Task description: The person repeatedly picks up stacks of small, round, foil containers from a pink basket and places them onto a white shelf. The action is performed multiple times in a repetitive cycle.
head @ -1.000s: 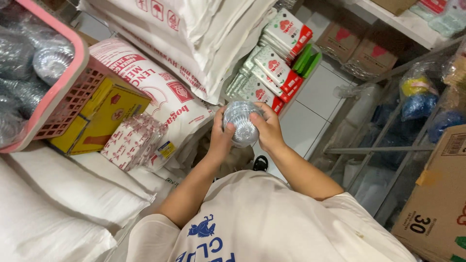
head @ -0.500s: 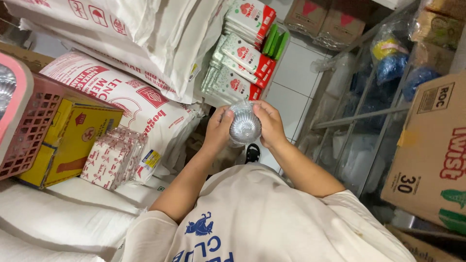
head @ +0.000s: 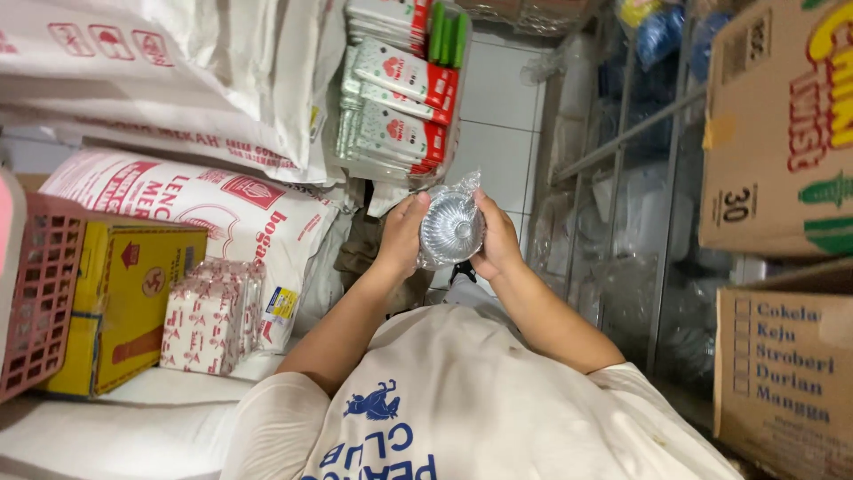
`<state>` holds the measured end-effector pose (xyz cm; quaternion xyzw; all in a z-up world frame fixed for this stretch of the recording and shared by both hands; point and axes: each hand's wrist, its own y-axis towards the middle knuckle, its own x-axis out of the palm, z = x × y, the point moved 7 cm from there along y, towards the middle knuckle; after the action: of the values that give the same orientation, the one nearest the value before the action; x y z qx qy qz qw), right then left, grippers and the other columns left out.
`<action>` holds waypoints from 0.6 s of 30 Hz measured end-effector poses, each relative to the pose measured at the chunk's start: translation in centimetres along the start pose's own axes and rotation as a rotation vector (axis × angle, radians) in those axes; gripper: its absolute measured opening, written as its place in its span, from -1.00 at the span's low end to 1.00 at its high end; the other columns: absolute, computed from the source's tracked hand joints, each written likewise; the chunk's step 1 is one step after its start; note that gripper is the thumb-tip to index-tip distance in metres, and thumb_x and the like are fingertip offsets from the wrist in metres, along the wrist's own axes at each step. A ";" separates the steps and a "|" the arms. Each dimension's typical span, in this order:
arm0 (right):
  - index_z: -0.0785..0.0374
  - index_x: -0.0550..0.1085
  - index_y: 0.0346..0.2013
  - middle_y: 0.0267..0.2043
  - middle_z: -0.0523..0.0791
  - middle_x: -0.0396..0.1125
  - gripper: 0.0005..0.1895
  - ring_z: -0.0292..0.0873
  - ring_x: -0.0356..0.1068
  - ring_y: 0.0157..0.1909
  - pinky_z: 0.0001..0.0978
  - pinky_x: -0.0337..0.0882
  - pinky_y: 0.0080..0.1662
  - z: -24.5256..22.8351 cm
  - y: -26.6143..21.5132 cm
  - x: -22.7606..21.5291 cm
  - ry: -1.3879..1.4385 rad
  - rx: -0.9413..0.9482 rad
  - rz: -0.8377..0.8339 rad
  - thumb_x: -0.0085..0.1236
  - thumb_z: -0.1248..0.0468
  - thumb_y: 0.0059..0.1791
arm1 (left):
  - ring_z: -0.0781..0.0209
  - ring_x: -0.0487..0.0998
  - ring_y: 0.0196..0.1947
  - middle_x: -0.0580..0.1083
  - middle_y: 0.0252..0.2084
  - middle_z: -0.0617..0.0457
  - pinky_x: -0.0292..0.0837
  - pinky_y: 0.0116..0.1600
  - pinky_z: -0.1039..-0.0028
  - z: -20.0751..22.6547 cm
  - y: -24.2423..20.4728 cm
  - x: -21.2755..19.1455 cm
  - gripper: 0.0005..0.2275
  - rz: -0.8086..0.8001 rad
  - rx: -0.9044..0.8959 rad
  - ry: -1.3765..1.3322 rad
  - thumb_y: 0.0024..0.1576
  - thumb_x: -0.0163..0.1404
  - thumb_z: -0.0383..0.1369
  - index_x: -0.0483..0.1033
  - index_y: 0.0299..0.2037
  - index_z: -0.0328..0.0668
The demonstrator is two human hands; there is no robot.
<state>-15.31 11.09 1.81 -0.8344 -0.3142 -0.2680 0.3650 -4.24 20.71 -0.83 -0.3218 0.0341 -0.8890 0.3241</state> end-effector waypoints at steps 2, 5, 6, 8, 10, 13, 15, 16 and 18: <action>0.34 0.43 0.08 0.00 -0.05 0.45 -0.61 -0.15 0.47 0.02 -0.27 0.49 0.08 -0.2 -0.9 -0.9 -0.047 -0.078 -0.008 -0.03 0.10 0.11 | 0.30 0.56 -0.19 0.55 -0.13 0.01 0.50 -0.06 0.46 -0.9 0.1 0.7 -0.62 -0.028 -0.084 -0.056 0.33 -0.05 -0.12 0.52 0.03 -0.38; 0.34 0.42 0.14 0.04 -0.06 0.42 -0.63 -0.18 0.43 0.05 -0.32 0.46 0.10 -1.7 -1.7 -2.7 -0.100 -0.221 -0.021 -0.02 0.17 0.13 | 0.23 0.59 -0.13 0.55 -0.07 -0.03 0.53 -0.02 0.37 -2.4 -0.2 2.4 -0.56 -0.089 -0.233 -0.119 0.30 -0.06 -0.06 0.47 0.08 -0.36; 0.35 0.41 0.15 0.04 -0.06 0.41 -0.64 -0.18 0.42 0.05 -0.33 0.45 0.10 -2.3 -1.9 -3.3 -0.114 -0.275 -0.024 0.00 0.20 0.14 | 0.19 0.59 -0.10 0.54 -0.06 -0.04 0.54 0.00 0.30 -2.9 -0.1 2.9 -0.53 -0.108 -0.299 -0.132 0.28 -0.08 -0.02 0.45 0.10 -0.34; 0.34 0.41 0.15 0.01 -0.07 0.41 -0.66 -0.21 0.41 0.02 -0.35 0.45 0.06 -3.2 -1.8 -4.6 -0.120 -0.287 0.026 0.00 0.23 0.13 | 0.13 0.57 0.00 0.52 0.02 -0.08 0.52 0.08 0.23 -3.6 0.3 4.5 -0.46 -0.184 -0.372 -0.226 0.27 -0.14 0.06 0.40 0.16 -0.34; 0.34 0.41 0.15 -0.01 -0.08 0.41 -0.66 -0.23 0.40 0.00 -0.37 0.45 0.04 -4.8 -1.4 -5.4 -0.140 -0.299 0.040 0.01 0.24 0.12 | 0.07 0.53 0.14 0.48 0.14 -0.13 0.47 0.24 0.22 -4.1 0.7 6.5 -0.36 -0.292 -0.387 -0.393 0.28 -0.20 0.13 0.34 0.25 -0.38; 0.35 0.41 0.14 -0.02 -0.10 0.41 -0.67 -0.24 0.41 0.00 -0.37 0.45 0.04 -6.7 -0.3 -6.3 -0.159 -0.286 0.021 0.01 0.24 0.13 | -0.10 0.41 0.33 0.37 0.32 -0.22 0.29 0.39 0.00 -5.0 2.0 8.4 -0.26 -0.309 -0.437 -0.447 0.27 -0.22 0.22 0.25 0.39 -0.33; 0.33 0.41 0.11 -0.03 -0.09 0.41 -0.69 -0.22 0.42 -0.01 -0.35 0.46 0.03 -7.5 0.9 -6.7 -0.138 -0.262 0.008 0.02 0.24 0.12 | -0.24 0.35 0.33 0.32 0.35 -0.20 0.19 0.29 -0.34 -5.1 1.7 11.0 -0.24 -0.456 -0.517 -0.620 0.17 -0.16 0.27 0.22 0.39 -0.17; 0.35 0.42 0.12 -0.01 -0.07 0.41 -0.69 -0.22 0.42 0.00 -0.35 0.46 0.04 -8.3 1.6 -6.8 -0.187 -0.296 0.008 0.01 0.24 0.13 | -0.31 0.33 0.34 0.29 0.37 -0.19 0.14 0.23 -0.51 -4.6 1.8 12.2 -0.23 -0.533 -0.548 -0.701 0.12 -0.13 0.29 0.20 0.39 -0.09; 0.38 0.45 0.12 0.03 -0.05 0.42 -0.68 -0.22 0.42 0.03 -0.37 0.46 0.07 -10.0 2.8 -6.8 -0.285 -0.372 0.009 0.00 0.24 0.15 | -0.24 0.29 0.41 0.25 0.44 -0.10 0.07 0.28 -0.59 -4.0 2.3 13.0 -0.24 -0.508 -0.542 -0.659 0.08 -0.07 0.24 0.19 0.43 0.04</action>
<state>-19.93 -0.44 1.91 -0.9181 -0.3042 -0.1992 0.1579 -12.94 10.59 2.49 -0.6565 0.0802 -0.7501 -0.0047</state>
